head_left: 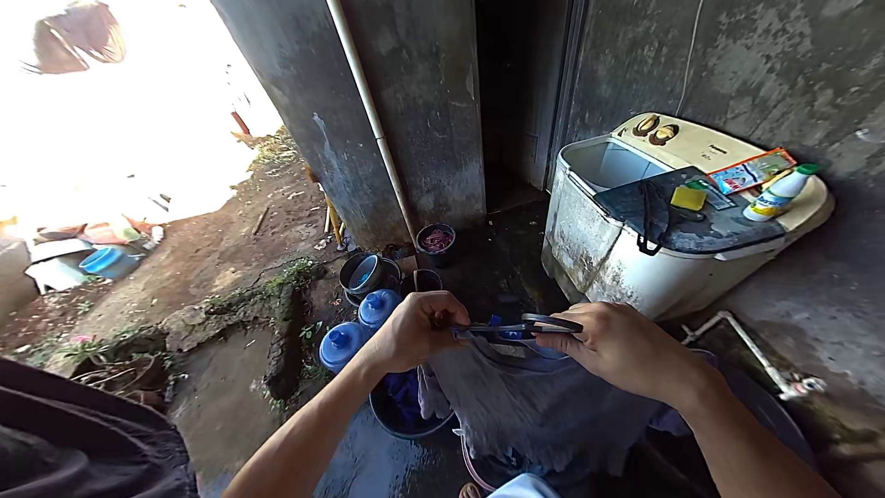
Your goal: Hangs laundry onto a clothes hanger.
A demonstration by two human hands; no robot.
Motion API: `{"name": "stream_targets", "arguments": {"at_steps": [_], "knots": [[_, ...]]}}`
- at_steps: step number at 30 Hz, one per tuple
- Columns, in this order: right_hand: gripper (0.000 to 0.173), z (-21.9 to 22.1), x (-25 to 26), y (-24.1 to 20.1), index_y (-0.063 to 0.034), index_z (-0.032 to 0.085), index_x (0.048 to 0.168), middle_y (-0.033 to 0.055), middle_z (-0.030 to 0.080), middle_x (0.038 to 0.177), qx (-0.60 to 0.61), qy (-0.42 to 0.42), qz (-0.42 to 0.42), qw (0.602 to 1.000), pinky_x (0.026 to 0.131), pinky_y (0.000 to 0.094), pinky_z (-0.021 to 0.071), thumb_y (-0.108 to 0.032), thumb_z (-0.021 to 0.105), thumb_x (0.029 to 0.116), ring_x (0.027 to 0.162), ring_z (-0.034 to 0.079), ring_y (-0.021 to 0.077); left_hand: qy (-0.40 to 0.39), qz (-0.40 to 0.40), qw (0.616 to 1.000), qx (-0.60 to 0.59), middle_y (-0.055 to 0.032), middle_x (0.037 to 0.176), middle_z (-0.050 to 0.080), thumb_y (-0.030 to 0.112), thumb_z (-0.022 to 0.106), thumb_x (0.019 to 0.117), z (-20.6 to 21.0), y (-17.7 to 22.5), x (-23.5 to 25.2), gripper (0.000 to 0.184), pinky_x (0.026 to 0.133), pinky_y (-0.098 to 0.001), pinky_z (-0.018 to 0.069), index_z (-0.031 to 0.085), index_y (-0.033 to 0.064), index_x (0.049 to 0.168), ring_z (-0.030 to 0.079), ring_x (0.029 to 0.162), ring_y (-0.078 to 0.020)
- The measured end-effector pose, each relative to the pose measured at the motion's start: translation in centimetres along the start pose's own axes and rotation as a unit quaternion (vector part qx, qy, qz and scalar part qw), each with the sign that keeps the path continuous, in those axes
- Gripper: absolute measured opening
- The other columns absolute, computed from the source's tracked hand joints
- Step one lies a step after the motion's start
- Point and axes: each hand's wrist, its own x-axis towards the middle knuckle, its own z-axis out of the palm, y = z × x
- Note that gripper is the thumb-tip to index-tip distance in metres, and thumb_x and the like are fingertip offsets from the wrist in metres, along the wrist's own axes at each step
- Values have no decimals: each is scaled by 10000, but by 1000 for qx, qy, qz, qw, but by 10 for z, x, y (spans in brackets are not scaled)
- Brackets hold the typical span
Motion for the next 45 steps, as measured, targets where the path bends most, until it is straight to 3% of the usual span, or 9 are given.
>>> {"name": "stream_targets", "arguments": {"at_steps": [3,9,14,18,22,26,39,43,45], "knots": [[477,-3,0,7,-120,751,966,34,673,740,43,0,1,999,628,408,552,-519,500,1038,703,673,170,-81,-49,986,137,-33,986,677,385,656,994,1,-7,3,424,825,-282,548,641,45,1246,639,875,-71],[880,-51,-38,47,-182,587,1450,-14,708,1123,151,-29,145,977,779,342,559,-836,473,871,918,651,88,30,79,982,167,37,864,672,356,577,1035,-12,-17,-8,308,741,-204,527,711,87,968,607,788,8],[402,-36,-75,87,-221,673,723,-168,603,658,312,125,124,934,595,138,456,-530,629,976,625,544,-82,66,83,978,178,83,838,658,408,605,1018,-42,-5,-17,308,699,-154,498,708,125,953,583,754,48],[150,-37,-84,93,-205,775,912,-117,674,922,317,279,114,899,778,172,522,-350,799,884,883,617,-3,91,88,979,162,109,855,668,404,622,1004,-54,2,-24,267,710,-142,506,720,159,959,595,772,64],[623,-48,-69,77,-44,584,1426,113,554,1490,311,183,83,929,1112,390,494,-453,676,965,1384,521,222,118,104,977,145,98,878,685,373,624,1010,-47,6,-15,242,722,-153,521,731,157,992,614,787,45],[257,-41,-41,52,-39,755,1136,-6,763,1041,248,209,37,945,871,206,580,-209,586,1044,947,693,2,120,103,977,141,101,859,686,393,627,1005,-45,6,-9,256,684,-158,518,735,162,993,610,747,43],[208,-41,-39,57,-97,740,1032,-11,712,1008,262,256,-4,931,847,257,576,-174,825,858,921,663,82,126,80,987,66,123,824,684,355,670,980,-51,3,-29,184,645,-129,503,736,184,1000,601,702,53],[526,-60,-35,45,-53,698,1268,13,724,1220,256,99,24,961,1007,273,534,-486,479,1066,1138,654,53,121,77,988,59,105,853,703,353,671,982,-53,9,-31,187,681,-149,529,743,184,1018,625,733,33],[404,-60,-28,34,-126,736,958,-98,687,838,246,62,89,963,741,165,514,-409,477,1081,805,621,-62,111,73,989,62,103,834,701,331,681,972,-52,13,-31,165,673,-152,533,744,180,991,629,722,29]]}}
